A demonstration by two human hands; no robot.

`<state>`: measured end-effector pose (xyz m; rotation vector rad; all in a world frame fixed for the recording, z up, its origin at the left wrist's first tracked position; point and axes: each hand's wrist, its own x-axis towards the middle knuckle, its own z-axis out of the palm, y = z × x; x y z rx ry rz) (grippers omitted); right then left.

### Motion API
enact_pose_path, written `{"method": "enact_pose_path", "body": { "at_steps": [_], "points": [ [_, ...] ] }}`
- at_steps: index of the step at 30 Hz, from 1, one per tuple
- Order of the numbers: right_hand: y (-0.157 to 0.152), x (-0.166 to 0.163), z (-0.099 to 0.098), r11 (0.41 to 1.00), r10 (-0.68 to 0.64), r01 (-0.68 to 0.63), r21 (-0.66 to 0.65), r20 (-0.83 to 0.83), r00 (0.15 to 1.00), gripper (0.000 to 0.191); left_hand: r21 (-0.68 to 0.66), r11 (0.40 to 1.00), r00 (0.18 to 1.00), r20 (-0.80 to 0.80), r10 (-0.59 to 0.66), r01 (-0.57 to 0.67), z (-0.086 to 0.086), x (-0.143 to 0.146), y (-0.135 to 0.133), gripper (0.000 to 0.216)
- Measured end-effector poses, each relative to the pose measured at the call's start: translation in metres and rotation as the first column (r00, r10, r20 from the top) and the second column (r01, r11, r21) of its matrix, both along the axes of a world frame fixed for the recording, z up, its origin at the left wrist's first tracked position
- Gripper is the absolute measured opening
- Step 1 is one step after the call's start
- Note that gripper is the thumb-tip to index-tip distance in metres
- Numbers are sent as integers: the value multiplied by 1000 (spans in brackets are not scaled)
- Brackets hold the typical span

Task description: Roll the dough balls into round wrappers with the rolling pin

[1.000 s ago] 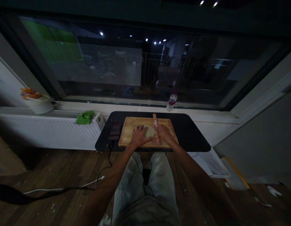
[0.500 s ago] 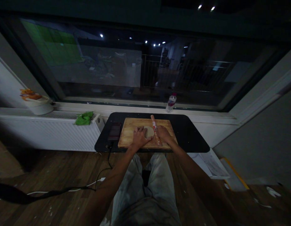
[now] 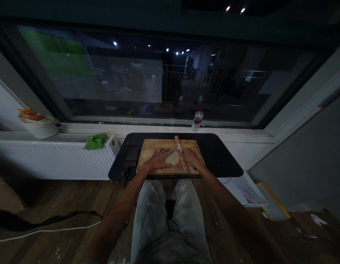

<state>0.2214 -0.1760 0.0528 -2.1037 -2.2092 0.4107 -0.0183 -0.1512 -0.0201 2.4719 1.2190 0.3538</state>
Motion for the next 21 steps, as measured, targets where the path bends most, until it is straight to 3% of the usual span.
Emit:
{"method": "enact_pose_path", "body": {
  "at_steps": [8, 17, 21],
  "points": [
    [5, -10, -8, 999, -25, 26, 24, -37, 999, 39, 110, 986, 992, 20, 125, -127, -17, 10, -2, 89],
    [18, -11, -5, 1000, 3, -3, 3, -13, 1000, 40, 196, 905, 924, 10, 382, -376, -10, 36, -23, 74],
    [15, -7, -5, 999, 42, -42, 18, 0, 999, 39, 195, 900, 918, 4, 398, -391, -8, 40, -24, 72]
  ]
}}
